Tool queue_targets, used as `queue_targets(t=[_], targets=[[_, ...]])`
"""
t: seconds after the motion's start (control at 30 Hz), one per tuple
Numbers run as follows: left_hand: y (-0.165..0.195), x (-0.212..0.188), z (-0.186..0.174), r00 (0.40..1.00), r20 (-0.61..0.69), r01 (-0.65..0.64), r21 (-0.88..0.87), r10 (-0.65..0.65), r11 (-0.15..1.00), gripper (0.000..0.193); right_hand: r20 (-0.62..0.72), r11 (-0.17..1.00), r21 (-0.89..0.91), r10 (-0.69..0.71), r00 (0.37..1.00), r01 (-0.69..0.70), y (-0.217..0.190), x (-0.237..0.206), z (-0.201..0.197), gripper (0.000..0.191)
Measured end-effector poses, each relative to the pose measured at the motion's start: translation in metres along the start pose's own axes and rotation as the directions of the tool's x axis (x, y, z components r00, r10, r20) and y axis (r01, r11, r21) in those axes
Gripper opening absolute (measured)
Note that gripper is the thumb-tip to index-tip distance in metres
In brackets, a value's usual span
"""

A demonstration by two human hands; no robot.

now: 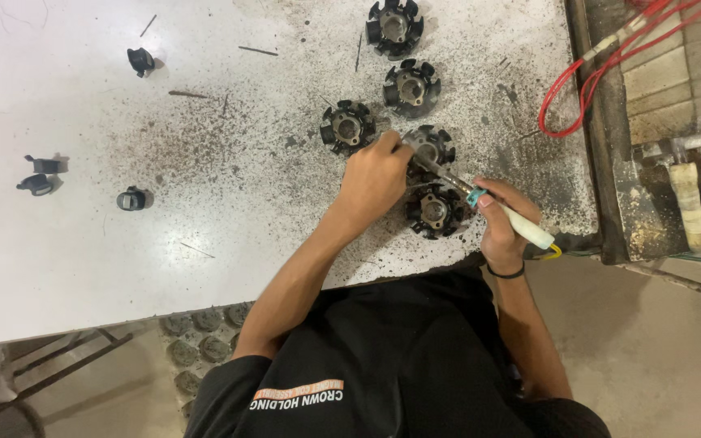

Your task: The person solders small black components arranged in rows on a workbench, holding each part with one hand while applying a soldering iron with the other. Finished parts are set aside and placed into a molded tray, and the person continues soldering additional parts laid out on the bench.

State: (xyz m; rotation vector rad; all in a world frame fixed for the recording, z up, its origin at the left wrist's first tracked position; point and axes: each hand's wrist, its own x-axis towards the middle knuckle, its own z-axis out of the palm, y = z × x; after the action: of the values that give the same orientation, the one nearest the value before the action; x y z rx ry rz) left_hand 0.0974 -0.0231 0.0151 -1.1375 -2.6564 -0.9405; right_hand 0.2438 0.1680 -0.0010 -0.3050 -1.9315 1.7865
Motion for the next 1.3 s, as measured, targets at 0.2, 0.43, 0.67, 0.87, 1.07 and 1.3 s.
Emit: queue_targets(t=[0.2,0.43,0.67,0.87,1.07,1.3], targets=[[0.001,-0.001,-0.004,1.0,-0.022,0.008,0.01,-0.008,1.0,0.025,-0.021,0.998,-0.055,-0.013,1.0,0.012,0.001,-0.001,0.0,0.026],[0.004,0.005,-0.012,1.0,0.009,0.011,-0.016,-0.011,1.0,0.031,-0.048,0.99,0.132,-0.036,0.998,0.043,0.012,-0.003,-0.003,0.024],[0.008,-0.004,-0.022,0.997,-0.077,0.02,-0.136,-0.031,0.991,0.014,-0.017,1.0,0.008,0.014,1.0,-0.013,0.005,-0.002,-0.001,0.028],[0.004,-0.004,-0.017,0.997,-0.048,0.048,-0.08,-0.052,0.996,0.01,0.015,0.998,-0.07,-0.001,1.0,0.002,-0.009,0.001,0.002,0.03],[0.002,-0.001,-0.012,0.999,-0.021,0.046,-0.06,-0.048,0.997,0.012,0.048,0.997,-0.037,-0.062,0.997,0.064,-0.003,0.002,0.001,0.027],[0.001,-0.002,-0.017,0.994,-0.1,0.024,-0.082,-0.032,0.996,0.012,-0.059,0.978,0.207,-0.016,0.998,0.028,0.012,-0.002,-0.002,0.026]])
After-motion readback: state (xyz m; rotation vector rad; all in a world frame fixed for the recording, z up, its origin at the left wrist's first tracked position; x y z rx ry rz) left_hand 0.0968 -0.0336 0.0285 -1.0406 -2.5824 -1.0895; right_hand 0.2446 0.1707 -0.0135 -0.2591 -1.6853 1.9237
